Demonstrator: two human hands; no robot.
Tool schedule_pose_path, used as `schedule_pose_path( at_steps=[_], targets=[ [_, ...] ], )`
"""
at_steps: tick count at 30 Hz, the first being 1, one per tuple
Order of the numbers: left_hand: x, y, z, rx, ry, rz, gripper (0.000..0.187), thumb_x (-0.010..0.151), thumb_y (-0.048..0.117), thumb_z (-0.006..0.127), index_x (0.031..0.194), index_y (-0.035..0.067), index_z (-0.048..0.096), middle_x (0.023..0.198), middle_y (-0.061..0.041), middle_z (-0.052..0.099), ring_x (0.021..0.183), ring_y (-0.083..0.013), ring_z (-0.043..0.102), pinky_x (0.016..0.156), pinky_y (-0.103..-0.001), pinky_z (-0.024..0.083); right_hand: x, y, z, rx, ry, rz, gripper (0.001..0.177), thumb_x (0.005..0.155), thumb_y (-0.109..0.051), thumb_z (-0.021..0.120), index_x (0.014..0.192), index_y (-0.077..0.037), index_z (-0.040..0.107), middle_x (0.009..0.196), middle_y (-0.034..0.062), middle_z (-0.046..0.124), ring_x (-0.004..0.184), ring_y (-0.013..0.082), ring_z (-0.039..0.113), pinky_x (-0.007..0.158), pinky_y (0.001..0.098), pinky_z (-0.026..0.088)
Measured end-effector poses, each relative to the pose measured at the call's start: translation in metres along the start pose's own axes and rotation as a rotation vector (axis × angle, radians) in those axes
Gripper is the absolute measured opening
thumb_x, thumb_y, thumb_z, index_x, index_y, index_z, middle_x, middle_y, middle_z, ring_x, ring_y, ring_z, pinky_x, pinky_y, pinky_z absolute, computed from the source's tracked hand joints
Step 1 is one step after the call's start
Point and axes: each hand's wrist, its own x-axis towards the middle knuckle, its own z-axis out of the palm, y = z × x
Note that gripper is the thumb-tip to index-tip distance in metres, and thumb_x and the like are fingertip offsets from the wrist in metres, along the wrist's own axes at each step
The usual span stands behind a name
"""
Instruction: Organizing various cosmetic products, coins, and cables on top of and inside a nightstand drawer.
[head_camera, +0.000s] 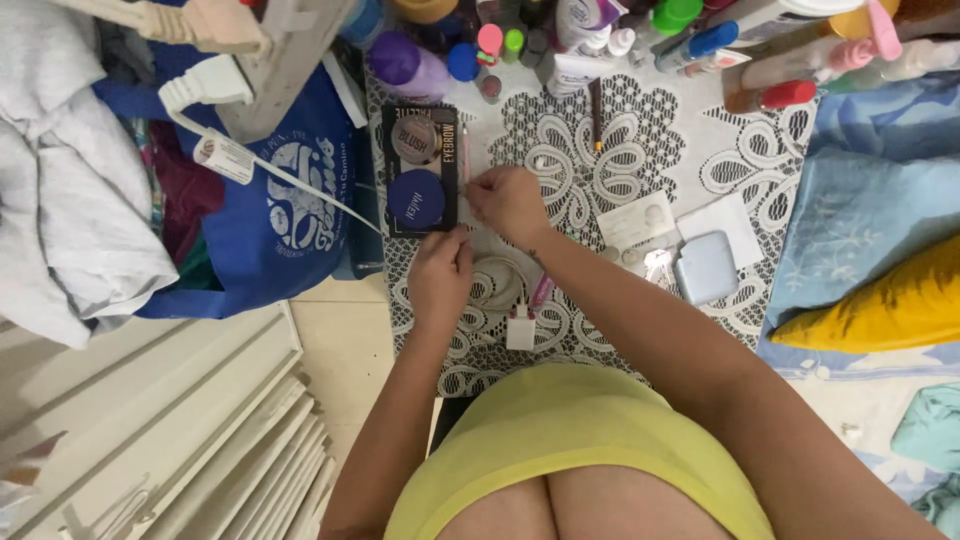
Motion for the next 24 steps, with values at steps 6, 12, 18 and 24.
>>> schedule_pose_path(
  at_steps=[6, 12, 18, 24],
  targets=[
    [0.006, 0.006, 0.008, 0.108, 0.048, 0.025, 0.026, 0.09, 0.018, 0.074, 0.116, 0.014, 0.076, 0.092, -0.009, 0.07, 0.08, -0.0307, 0.07, 0.067, -0.043, 0.056, 0.005, 0.007, -0.006, -0.061, 0.033, -0.104, 0.018, 0.088, -0.019, 0.076, 0.089, -0.002, 0.079, 0.066, 0.0085, 0.071, 0.054, 0.0131, 0.068, 0.053, 0.0307, 0.054],
    [0.021, 0.006, 0.012, 0.273, 0.035, 0.111, 0.029, 0.092, 0.018, 0.072, 0.12, 0.014, 0.077, 0.086, -0.01, 0.07, 0.074, -0.0303, 0.07, 0.062, -0.044, 0.057, -0.029, 0.017, -0.102, -0.063, 0.169, -0.164, 0.018, 0.099, -0.016, 0.072, 0.11, -0.004, 0.078, 0.09, 0.007, 0.076, 0.071, 0.0116, 0.068, 0.062, 0.0272, 0.057],
    [0.02, 0.001, 0.019, 0.353, -0.054, 0.078, 0.024, 0.1, 0.023, 0.068, 0.121, 0.012, 0.074, 0.087, -0.01, 0.072, 0.072, -0.0276, 0.071, 0.059, -0.041, 0.057, -0.105, 0.036, -0.14, -0.117, 0.032, 0.229, 0.024, 0.094, -0.024, 0.067, 0.111, -0.008, 0.076, 0.083, 0.0052, 0.076, 0.058, 0.009, 0.067, 0.05, 0.0273, 0.056],
    [-0.026, 0.024, 0.014, 0.067, -0.205, 0.119, 0.021, 0.094, 0.023, 0.066, 0.11, 0.014, 0.076, 0.1, -0.008, 0.075, 0.084, -0.0292, 0.073, 0.074, -0.042, 0.059, -0.129, -0.007, -0.093, -0.393, -0.102, 0.403, 0.04, 0.096, -0.044, 0.073, 0.093, -0.005, 0.079, 0.067, 0.0177, 0.073, 0.051, 0.0214, 0.067, 0.054, 0.0321, 0.054]
  ],
)
